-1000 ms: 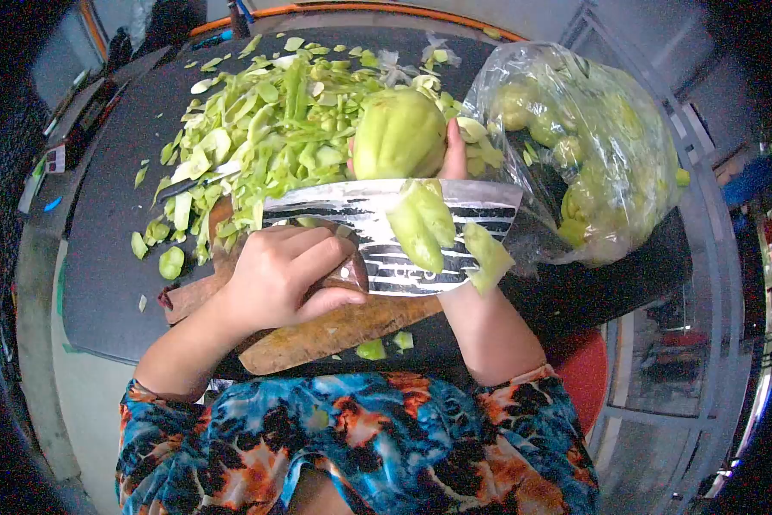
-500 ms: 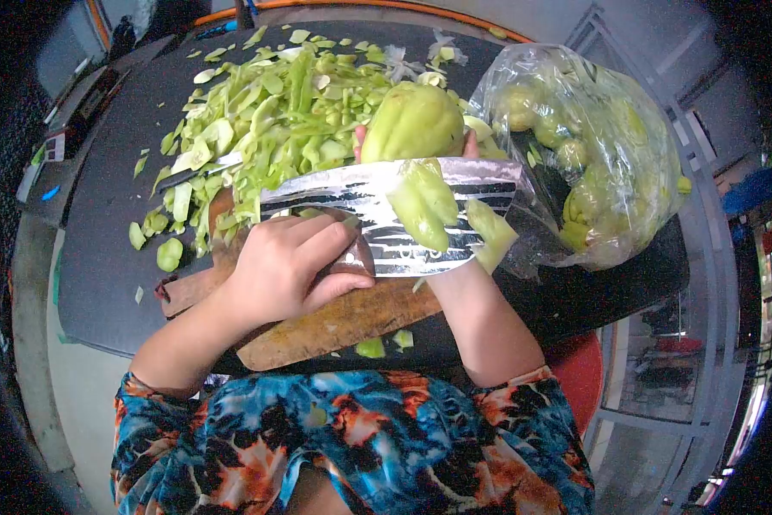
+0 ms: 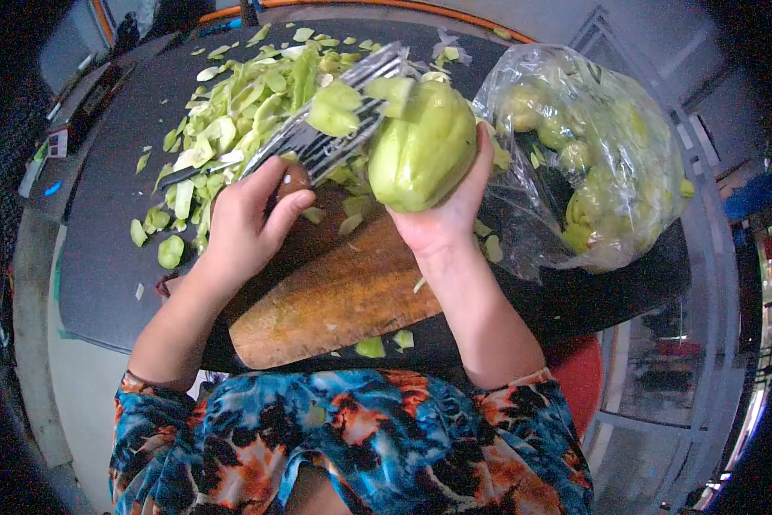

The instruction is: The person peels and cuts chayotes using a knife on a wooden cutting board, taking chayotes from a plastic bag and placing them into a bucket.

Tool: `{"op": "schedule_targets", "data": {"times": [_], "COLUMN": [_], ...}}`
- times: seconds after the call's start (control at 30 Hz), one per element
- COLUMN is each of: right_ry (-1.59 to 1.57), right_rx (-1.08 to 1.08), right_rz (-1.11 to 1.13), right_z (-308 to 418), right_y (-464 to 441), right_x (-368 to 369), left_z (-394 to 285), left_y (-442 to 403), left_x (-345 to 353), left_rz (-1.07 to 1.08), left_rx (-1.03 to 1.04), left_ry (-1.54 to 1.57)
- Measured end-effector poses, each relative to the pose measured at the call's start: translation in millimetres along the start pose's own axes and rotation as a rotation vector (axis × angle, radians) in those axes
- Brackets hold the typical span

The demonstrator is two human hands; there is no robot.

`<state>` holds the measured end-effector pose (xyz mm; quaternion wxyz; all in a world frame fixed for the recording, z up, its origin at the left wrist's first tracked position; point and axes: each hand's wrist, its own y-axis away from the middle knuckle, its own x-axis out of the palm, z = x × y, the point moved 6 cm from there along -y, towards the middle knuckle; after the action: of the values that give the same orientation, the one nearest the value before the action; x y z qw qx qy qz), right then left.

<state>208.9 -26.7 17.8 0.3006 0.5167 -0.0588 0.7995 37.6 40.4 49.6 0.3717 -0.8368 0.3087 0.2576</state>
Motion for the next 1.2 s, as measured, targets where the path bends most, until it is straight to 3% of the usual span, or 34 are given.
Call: {"op": "schedule_targets", "data": {"times": [0.13,0.27,0.5,0.6,0.63,0.7,0.73,0.77,0.87,0.97,1.07,1.1,1.17,1.2], "right_ry": [0.028,-0.133,-0.103,0.106,0.304,-0.02,-0.035,-0.01,0.025,0.017,-0.039,-0.019,-0.031,-0.011], "right_rx": [-0.026,0.254,0.249,0.099,-0.049,0.064,0.128,0.163,0.229,0.145,0.081,0.04,0.18,0.172], "right_rz": [0.189,0.327,0.395,0.311,0.208,0.179,0.389,0.414,0.461,0.332,0.063,0.362,0.582,0.56], "right_z": [4,-5,-9,-10,-8,-6,-5,-5,-7,-5,-7,-6,-15,-14], "right_y": [-14,-4,-2,-14,-24,-12,-15,-17,-16,-17,-10,-15,-33,-33], "right_x": [-10,-12,-6,-17,-19,-7,-7,-14,-8,-12,-6,-7,-32,-32], "left_z": [-17,-48,-47,-31,-24,-4,16,35,45,19,-7,-16,-27,-30], "left_y": [5,16,18,11,7,-1,-7,-10,-11,-7,0,3,6,7], "left_x": [8,22,23,19,11,3,-2,-6,-21,-18,-6,-2,3,5], "left_rz": [0.085,0.192,0.198,0.147,0.093,0.063,0.02,-0.025,-0.171,-0.034,0.097,0.132,0.153,0.2], "left_rx": [0.139,0.395,0.404,0.314,0.275,0.038,-0.113,-0.263,-0.26,-0.181,0.033,0.106,0.233,0.232], "left_ry": [0.065,0.023,-0.056,-0.027,-0.056,-0.072,-0.073,-0.075,0.014,0.073,0.087,0.118,0.089,0.085]}}
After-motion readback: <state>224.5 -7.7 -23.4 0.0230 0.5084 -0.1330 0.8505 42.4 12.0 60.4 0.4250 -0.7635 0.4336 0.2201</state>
